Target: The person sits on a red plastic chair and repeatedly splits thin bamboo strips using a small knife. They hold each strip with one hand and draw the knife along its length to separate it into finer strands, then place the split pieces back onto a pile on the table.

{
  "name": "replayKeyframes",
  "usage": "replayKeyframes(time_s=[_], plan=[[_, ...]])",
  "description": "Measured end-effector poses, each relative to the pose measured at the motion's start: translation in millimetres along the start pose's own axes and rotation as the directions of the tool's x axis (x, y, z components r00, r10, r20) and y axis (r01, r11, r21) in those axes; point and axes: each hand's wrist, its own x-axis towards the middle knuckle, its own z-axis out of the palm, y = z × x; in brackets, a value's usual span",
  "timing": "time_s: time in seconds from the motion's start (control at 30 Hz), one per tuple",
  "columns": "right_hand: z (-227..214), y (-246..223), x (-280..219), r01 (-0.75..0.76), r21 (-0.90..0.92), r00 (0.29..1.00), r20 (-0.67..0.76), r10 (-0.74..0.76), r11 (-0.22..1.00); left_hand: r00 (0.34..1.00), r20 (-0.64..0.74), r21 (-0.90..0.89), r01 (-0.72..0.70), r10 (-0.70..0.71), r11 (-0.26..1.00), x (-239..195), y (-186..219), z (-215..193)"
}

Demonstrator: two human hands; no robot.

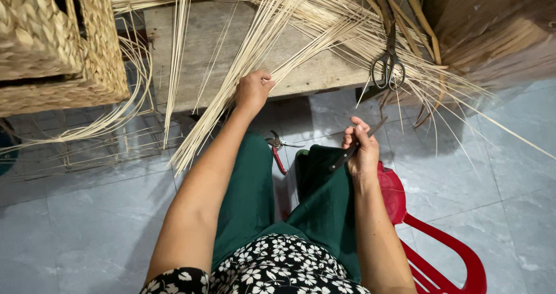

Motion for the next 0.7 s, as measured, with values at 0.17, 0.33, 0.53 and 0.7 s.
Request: replayKeyframes(time_s=[0.17,0.33,0.53,0.7], plan=[[0.6,-1.1,1.6,0.020,-0.019,1.000,0.007,-0.020,1.000,0.999,-0.048,-0.072,-0.012,0.009,0.997,10.8,-5.6,6.8],[0.2,-2.4,-0.3,0.025,-0.033,1.000,-0.001,-0.025,0.999,1.000,-0.027,-0.414,-0.008,-0.004,0.910,9.5,-17.7,4.9],[0.8,-2.0,2.3,0.015,-0.034,1.000,-0.002,-0.015,0.999,0.950,0.256,-0.638,0.306,-0.181,0.707,-5.7,-10.0,-2.5],[0.0,1.2,2.6,0.020,-0.019,1.000,0.017,-0.020,1.000,0.987,0.089,-0.515,0.163,-0.137,0.841,-11.6,-10.3,6.3]])
